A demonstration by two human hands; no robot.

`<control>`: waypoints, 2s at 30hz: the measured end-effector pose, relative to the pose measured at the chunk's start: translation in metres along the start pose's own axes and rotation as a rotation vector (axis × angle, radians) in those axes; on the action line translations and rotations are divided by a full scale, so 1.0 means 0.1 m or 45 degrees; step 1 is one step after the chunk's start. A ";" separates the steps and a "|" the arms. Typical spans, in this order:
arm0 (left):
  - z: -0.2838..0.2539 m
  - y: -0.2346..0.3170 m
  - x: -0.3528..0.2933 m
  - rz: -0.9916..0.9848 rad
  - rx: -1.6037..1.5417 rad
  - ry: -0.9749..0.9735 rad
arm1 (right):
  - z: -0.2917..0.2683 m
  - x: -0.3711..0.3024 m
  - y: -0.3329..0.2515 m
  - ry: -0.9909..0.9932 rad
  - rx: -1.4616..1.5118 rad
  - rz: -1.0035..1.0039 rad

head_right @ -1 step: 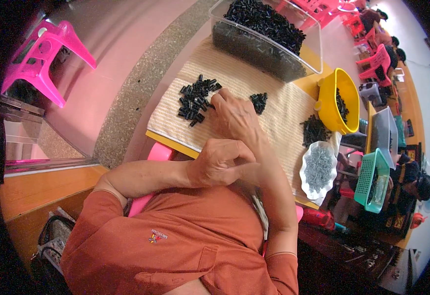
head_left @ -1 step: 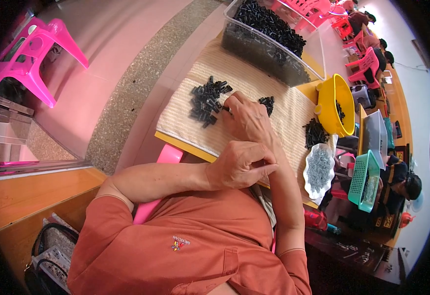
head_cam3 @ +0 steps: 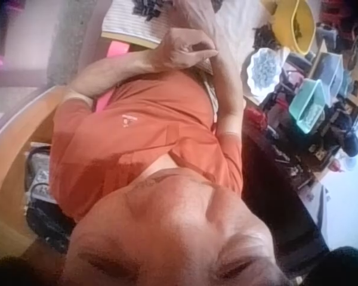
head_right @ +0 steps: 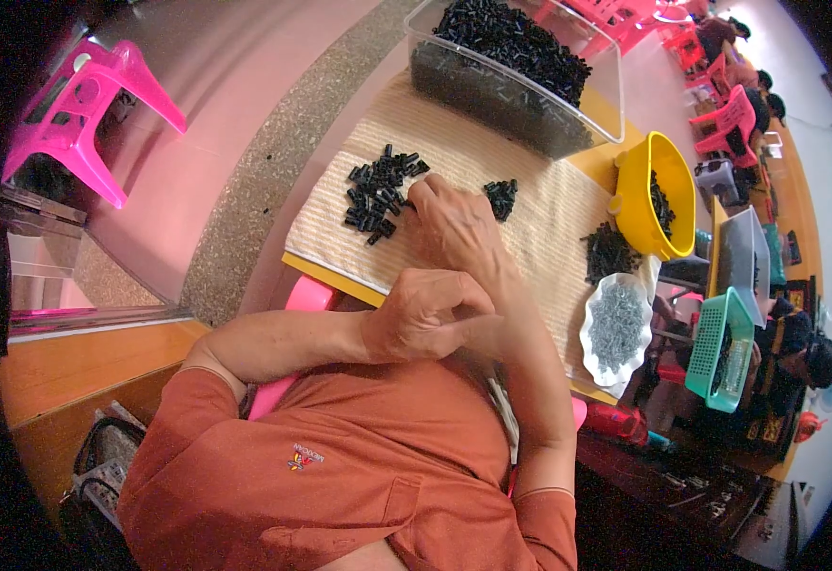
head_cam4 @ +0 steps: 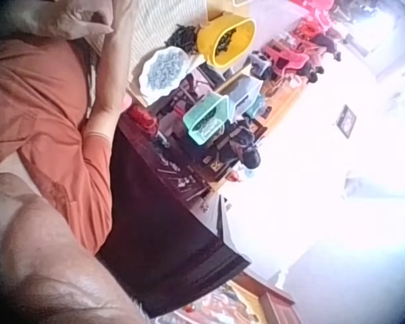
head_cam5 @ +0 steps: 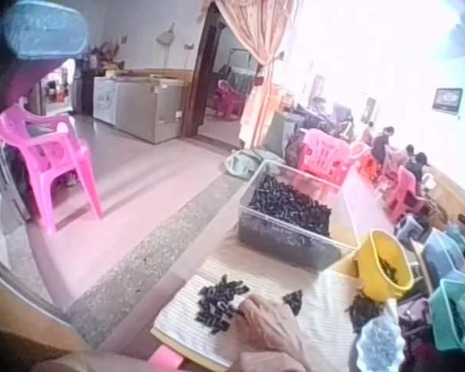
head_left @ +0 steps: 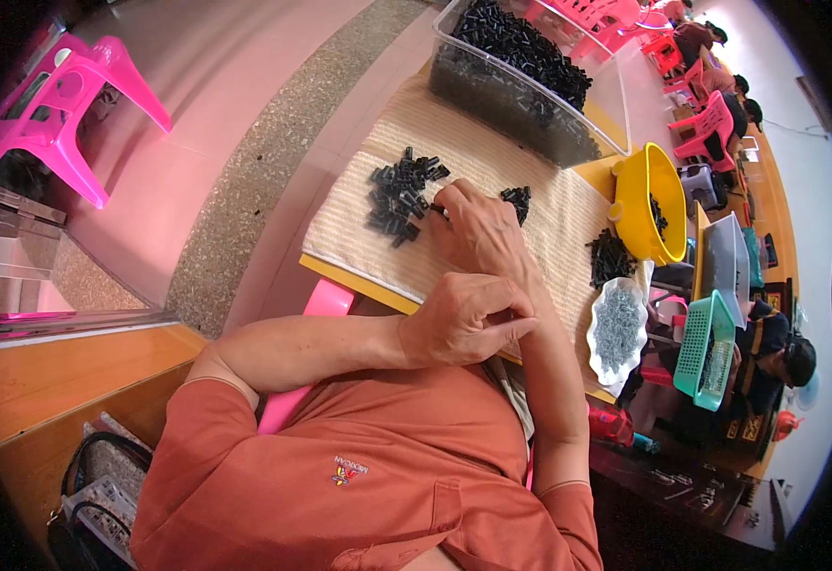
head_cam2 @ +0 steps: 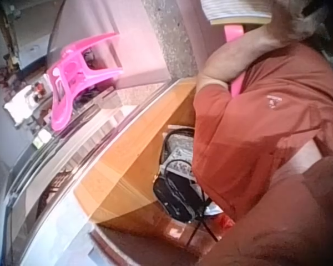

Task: The person assembles hardware components by picking up plastic pieces and metal fasteners from the table and inserting the fasteners into the plastic pieces by hand.

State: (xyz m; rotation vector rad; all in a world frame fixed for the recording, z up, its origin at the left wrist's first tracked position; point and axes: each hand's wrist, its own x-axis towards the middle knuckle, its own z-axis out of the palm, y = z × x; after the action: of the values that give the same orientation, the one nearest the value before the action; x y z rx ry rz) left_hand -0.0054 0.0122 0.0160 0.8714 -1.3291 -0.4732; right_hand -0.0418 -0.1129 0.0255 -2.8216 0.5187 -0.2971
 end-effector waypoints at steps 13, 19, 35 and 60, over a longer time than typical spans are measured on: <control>0.00 0.01 0.00 -0.044 0.024 -0.018 | 0.17 -0.05 0.06 0.301 0.232 0.041; -0.01 0.01 0.00 -0.032 0.010 -0.017 | 0.26 -0.10 0.14 0.392 0.358 0.057; -0.07 0.01 0.12 -0.598 -0.503 0.324 | -0.25 -0.88 0.04 0.578 1.355 0.405; -0.08 -0.24 0.08 -1.122 -0.950 0.054 | -0.19 -1.26 0.03 0.618 1.141 0.437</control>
State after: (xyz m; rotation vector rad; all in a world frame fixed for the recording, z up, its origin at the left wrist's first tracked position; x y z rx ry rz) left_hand 0.0078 -0.0065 0.0025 0.7721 -0.5640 -1.5100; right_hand -0.1629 -0.0728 0.0233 -1.7554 0.7205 -0.8878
